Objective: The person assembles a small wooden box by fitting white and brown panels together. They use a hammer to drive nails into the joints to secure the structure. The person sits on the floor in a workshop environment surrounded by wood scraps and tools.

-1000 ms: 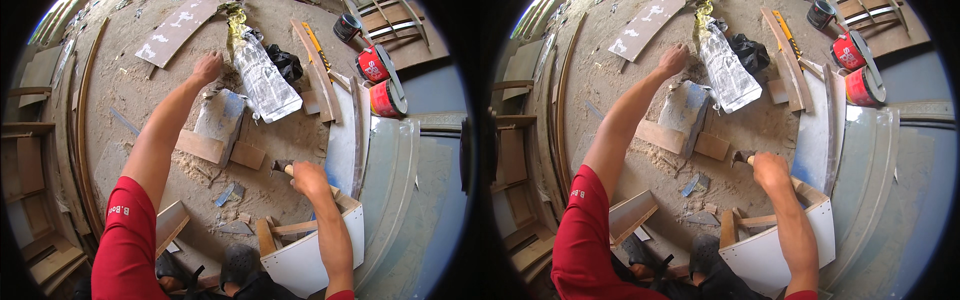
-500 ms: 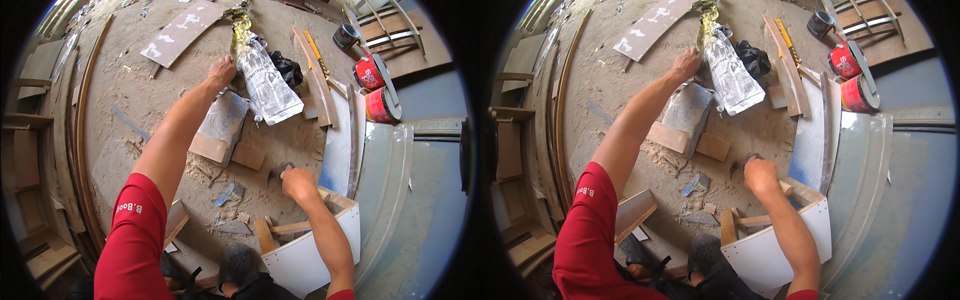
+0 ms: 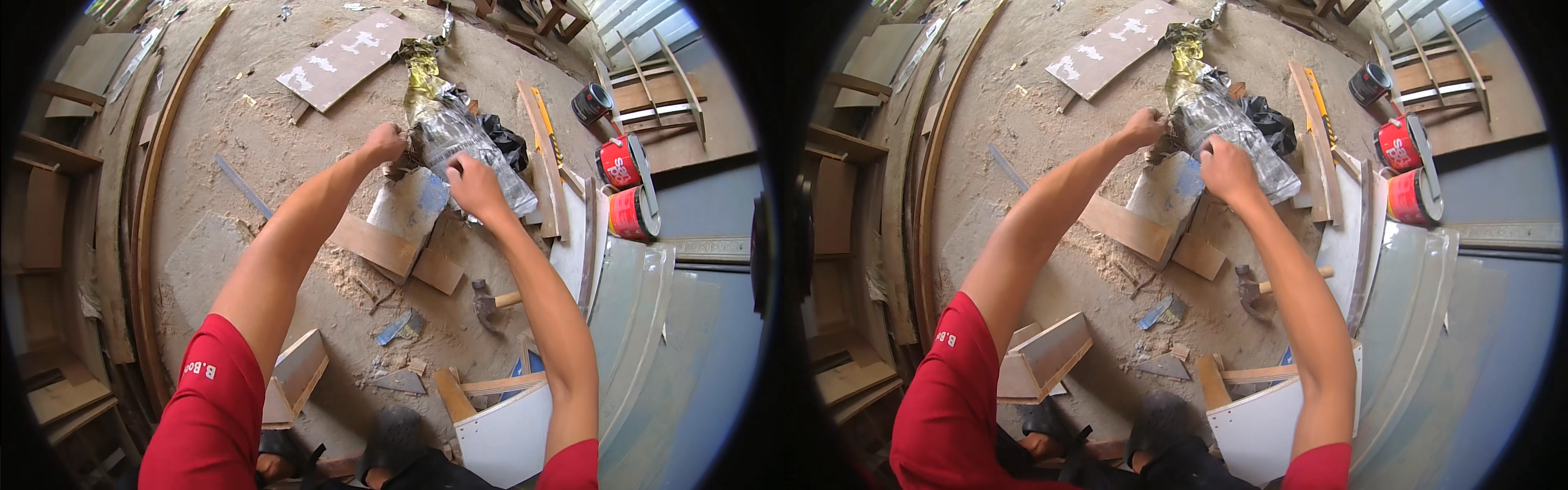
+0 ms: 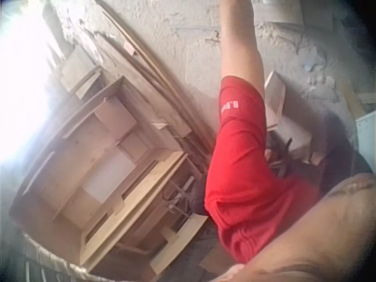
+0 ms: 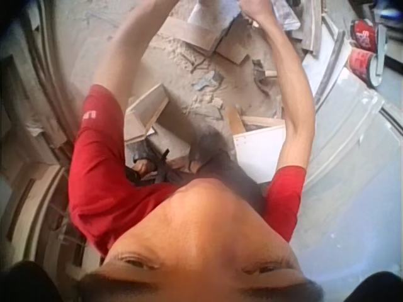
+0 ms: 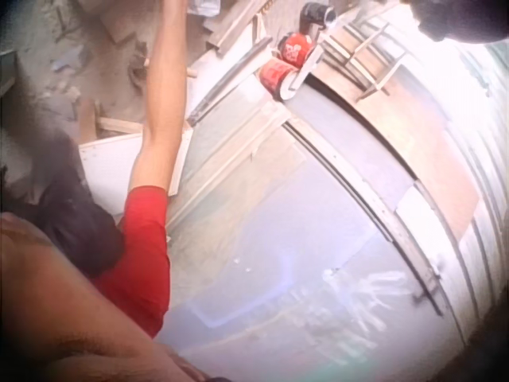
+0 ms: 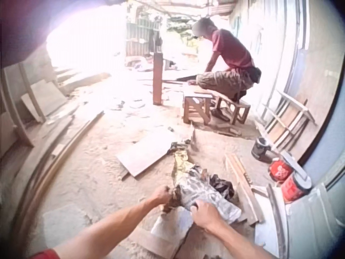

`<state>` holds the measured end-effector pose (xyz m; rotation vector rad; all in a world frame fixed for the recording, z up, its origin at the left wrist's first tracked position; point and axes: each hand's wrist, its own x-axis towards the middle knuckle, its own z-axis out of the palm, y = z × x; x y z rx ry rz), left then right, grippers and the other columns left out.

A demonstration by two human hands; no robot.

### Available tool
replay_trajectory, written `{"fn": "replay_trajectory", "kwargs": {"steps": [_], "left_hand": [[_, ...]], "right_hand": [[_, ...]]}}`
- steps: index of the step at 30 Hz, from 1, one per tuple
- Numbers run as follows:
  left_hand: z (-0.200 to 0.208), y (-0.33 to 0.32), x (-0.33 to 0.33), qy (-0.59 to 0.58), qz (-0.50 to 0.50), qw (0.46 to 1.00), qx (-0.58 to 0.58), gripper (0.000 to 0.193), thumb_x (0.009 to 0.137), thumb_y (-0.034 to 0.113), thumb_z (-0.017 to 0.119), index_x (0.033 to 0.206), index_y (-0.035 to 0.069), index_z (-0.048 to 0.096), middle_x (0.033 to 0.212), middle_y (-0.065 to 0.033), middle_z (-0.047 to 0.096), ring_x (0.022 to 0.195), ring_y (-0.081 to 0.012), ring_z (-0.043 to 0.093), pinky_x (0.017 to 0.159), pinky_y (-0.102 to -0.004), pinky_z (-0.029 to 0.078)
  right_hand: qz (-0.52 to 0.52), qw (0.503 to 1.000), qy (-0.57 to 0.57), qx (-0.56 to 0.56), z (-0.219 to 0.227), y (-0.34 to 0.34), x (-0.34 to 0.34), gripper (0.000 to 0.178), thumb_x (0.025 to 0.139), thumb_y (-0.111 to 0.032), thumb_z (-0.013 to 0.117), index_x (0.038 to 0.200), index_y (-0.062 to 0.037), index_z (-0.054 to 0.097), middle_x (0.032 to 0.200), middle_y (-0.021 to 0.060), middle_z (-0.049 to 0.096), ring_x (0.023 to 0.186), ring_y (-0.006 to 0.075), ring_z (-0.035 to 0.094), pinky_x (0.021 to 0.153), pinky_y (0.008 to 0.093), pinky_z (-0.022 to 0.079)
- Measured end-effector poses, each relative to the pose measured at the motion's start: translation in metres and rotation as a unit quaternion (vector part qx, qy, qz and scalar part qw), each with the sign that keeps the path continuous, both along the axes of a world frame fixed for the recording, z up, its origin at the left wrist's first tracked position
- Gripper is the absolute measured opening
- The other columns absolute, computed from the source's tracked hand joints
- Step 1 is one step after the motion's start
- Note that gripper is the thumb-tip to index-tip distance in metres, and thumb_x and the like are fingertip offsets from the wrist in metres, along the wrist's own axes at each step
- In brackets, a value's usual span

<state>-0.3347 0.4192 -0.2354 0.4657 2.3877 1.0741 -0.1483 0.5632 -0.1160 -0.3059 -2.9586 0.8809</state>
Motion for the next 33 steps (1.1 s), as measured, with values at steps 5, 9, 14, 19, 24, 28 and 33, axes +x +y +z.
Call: {"fn": "replay_trajectory", "kwargs": {"steps": [5, 9, 14, 19, 24, 28, 33], "left_hand": [[0.013, 0.006, 0.006, -0.016, 0.082, 0.996, 0.045, 0.032, 0.096, 0.029, 0.058, 0.1, 0.0, 0.071, 0.089, -0.0175, 0.072, 0.086, -0.0271, 0.069, 0.079, -0.0404, 0.051], [0.012, -0.014, 0.031, 0.017, 0.175, 0.984, 0.035, 0.033, 0.097, 0.03, 0.057, 0.1, -0.002, 0.067, 0.094, -0.0233, 0.071, 0.092, -0.0354, 0.069, 0.083, -0.0447, 0.051], [0.034, -0.018, 0.088, 0.034, 0.241, 0.969, 0.038, 0.03, 0.099, 0.026, 0.052, 0.107, -0.002, 0.06, 0.097, -0.0274, 0.068, 0.095, -0.0437, 0.066, 0.086, -0.0508, 0.05], [0.057, 0.002, 0.112, 0.075, 0.211, 0.974, 0.017, 0.028, 0.1, 0.023, 0.049, 0.107, -0.002, 0.059, 0.098, -0.0282, 0.067, 0.095, -0.0452, 0.064, 0.085, -0.053, 0.048], [0.049, 0.001, 0.113, 0.093, 0.25, 0.964, 0.007, 0.027, 0.1, 0.023, 0.048, 0.106, -0.002, 0.058, 0.098, -0.0276, 0.065, 0.096, -0.0445, 0.062, 0.085, -0.0528, 0.047], [0.051, 0.004, 0.114, 0.117, 0.251, 0.961, 0.009, 0.027, 0.101, 0.023, 0.048, 0.106, -0.002, 0.057, 0.098, -0.0279, 0.065, 0.095, -0.0448, 0.063, 0.084, -0.0529, 0.048], [0.055, 0.003, 0.114, 0.093, 0.257, 0.962, -0.01, 0.029, 0.101, 0.023, 0.047, 0.106, -0.003, 0.058, 0.097, -0.0288, 0.067, 0.093, -0.0452, 0.065, 0.083, -0.0532, 0.05]], "right_hand": [[-0.022, 0.999, -0.033, -0.013, -0.071, 0.012, -0.058, 0.029, 0.087, -0.015, 0.061, 0.113, -0.0068, 0.07, 0.105, 0.0237, 0.07, 0.1, 0.0419, 0.067, 0.091, 0.045, 0.053], [-0.025, 0.997, -0.079, 0.005, -0.089, 0.006, -0.076, 0.034, 0.083, -0.021, 0.071, 0.115, -0.0087, 0.071, 0.108, 0.0226, 0.07, 0.102, 0.0405, 0.067, 0.092, 0.0443, 0.053], [0.071, 0.993, -0.088, 0.032, -0.083, -0.002, -0.099, 0.045, 0.08, -0.03, 0.078, 0.119, -0.0107, 0.07, 0.123, 0.0222, 0.066, 0.118, 0.0355, 0.061, 0.1, 0.0413, 0.05], [0.079, 0.992, -0.049, 0.089, -0.098, -0.008, -0.117, 0.035, 0.078, -0.024, 0.079, 0.11, -0.0103, 0.073, 0.107, 0.0229, 0.067, 0.103, 0.0399, 0.064, 0.092, 0.0437, 0.052], [0.114, 0.99, -0.085, 0.022, -0.105, -0.004, -0.129, 0.022, 0.076, -0.018, 0.075, 0.095, -0.0085, 0.075, 0.098, 0.0205, 0.071, 0.095, 0.0369, 0.069, 0.085, 0.0422, 0.056], [0.119, 0.991, -0.057, 0.036, -0.11, -0.001, -0.134, 0.018, 0.073, -0.015, 0.073, 0.089, -0.0094, 0.077, 0.091, 0.0192, 0.073, 0.087, 0.0355, 0.072, 0.081, 0.0404, 0.058], [0.071, 0.996, -0.055, 0.007, -0.107, -0.009, -0.129, 0.013, 0.073, -0.013, 0.071, 0.084, -0.0098, 0.078, 0.087, 0.0196, 0.073, 0.085, 0.0358, 0.072, 0.079, 0.0415, 0.059]]}}
